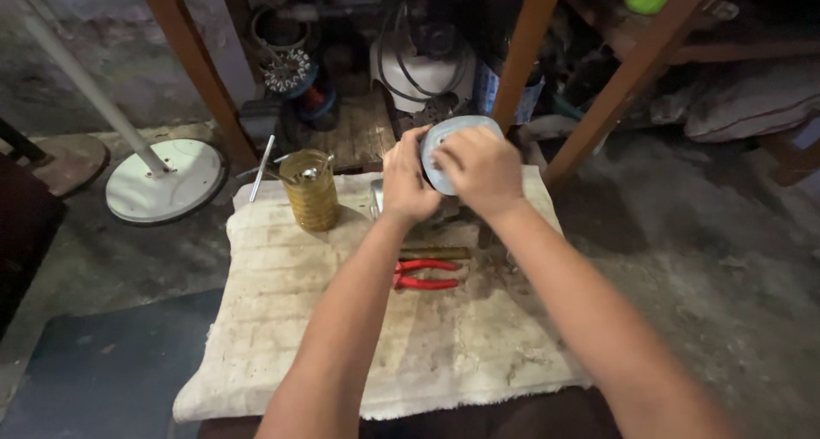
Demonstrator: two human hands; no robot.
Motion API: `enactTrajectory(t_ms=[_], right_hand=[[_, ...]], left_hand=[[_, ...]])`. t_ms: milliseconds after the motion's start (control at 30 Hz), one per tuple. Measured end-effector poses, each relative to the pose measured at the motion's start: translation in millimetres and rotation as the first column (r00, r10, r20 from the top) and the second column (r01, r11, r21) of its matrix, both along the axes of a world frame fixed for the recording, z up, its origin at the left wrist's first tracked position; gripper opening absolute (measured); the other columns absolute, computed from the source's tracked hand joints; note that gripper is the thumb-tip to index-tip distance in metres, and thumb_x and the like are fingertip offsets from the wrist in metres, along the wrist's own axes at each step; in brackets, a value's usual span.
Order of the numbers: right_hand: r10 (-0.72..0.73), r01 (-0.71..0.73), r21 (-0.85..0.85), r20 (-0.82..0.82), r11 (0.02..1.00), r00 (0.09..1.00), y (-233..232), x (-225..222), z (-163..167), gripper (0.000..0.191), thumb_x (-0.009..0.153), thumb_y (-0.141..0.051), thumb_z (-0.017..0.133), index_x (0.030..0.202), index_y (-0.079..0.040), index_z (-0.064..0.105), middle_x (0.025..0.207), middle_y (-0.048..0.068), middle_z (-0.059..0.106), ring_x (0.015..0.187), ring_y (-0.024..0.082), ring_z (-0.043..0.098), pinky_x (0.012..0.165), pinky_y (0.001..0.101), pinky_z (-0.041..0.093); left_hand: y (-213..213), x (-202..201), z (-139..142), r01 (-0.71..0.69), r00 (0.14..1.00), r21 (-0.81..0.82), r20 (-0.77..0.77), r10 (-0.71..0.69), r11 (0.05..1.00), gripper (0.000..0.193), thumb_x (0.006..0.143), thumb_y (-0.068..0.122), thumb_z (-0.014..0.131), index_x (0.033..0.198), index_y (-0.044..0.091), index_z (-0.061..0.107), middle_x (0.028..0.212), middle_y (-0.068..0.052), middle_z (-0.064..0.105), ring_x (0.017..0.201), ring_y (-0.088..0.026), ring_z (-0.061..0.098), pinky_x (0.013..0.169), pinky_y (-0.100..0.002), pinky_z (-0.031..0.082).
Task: The person works at a bench on a small engine cylinder assembly, holding the cylinder steady while using a wrench on a fastener and working the piston inside the cylinder bore by hand. They reposition the cylinder repeatedly and manipulate the piston and connecting rod area throughout the clip.
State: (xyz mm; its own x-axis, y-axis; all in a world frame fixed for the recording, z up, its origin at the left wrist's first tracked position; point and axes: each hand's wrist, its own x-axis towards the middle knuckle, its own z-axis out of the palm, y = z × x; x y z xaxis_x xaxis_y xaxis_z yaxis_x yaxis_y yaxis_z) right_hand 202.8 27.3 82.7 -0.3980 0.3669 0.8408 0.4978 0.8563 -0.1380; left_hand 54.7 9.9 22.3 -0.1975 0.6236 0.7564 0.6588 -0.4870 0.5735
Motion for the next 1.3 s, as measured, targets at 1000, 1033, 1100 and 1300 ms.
enactTrajectory(t_ms=[1000, 1033, 1100, 1300], right_hand=[[-0.223, -0.514, -0.802, -0.585, 0.306, 0.78, 60, 41, -39, 0.023, 0.094, -0.026, 0.074, 0.11, -0.009, 0.072, 0.089, 0.0, 0.07, 0.064, 0.008, 0.055, 0.047, 0.0238, 0.036], [-0.218, -0.559, -0.773, -0.626, 0.301, 0.749, 59, 45, -40, 0.02, 0.095, -0.025, 0.075, 0.107, -0.009, 0.073, 0.088, 0.0, 0.07, 0.065, 0.008, 0.058, 0.047, 0.023, 0.037], [-0.259, -0.586, -0.741, -0.667, 0.329, 0.699, 57, 59, -42, 0.016, 0.092, -0.022, 0.076, 0.104, -0.011, 0.074, 0.087, -0.001, 0.07, 0.063, 0.007, 0.057, 0.046, 0.0233, 0.038], [-0.376, -0.62, -0.71, -0.703, 0.333, 0.603, 60, 124, -44, 0.012, 0.092, -0.018, 0.074, 0.104, -0.016, 0.073, 0.087, -0.005, 0.069, 0.065, 0.006, 0.057, 0.045, 0.0223, 0.032]], left_hand=[[-7, -2, 16, 0.008, 1.0, -0.085, -0.023, -0.01, 0.996, 0.111, 0.039, 0.028, 0.1, 0.136, 0.014, 0.049, 0.127, -0.012, 0.066, 0.123, -0.038, 0.058, 0.105, -0.047, 0.044], [-7, -3, 16, 0.028, 0.998, -0.054, -0.048, -0.031, 0.998, 0.111, 0.04, 0.027, 0.1, 0.137, 0.014, 0.049, 0.13, -0.012, 0.064, 0.124, -0.038, 0.057, 0.105, -0.048, 0.043], [-7, -6, 15, 0.067, 0.993, 0.015, -0.095, -0.065, 0.998, 0.111, 0.041, 0.026, 0.1, 0.139, 0.015, 0.048, 0.135, -0.012, 0.061, 0.126, -0.037, 0.057, 0.104, -0.048, 0.041], [-6, -9, 14, 0.086, 0.994, -0.056, -0.063, -0.089, 0.995, 0.116, 0.044, 0.029, 0.101, 0.144, 0.016, 0.044, 0.141, -0.007, 0.059, 0.127, -0.034, 0.06, 0.109, -0.046, 0.043]])
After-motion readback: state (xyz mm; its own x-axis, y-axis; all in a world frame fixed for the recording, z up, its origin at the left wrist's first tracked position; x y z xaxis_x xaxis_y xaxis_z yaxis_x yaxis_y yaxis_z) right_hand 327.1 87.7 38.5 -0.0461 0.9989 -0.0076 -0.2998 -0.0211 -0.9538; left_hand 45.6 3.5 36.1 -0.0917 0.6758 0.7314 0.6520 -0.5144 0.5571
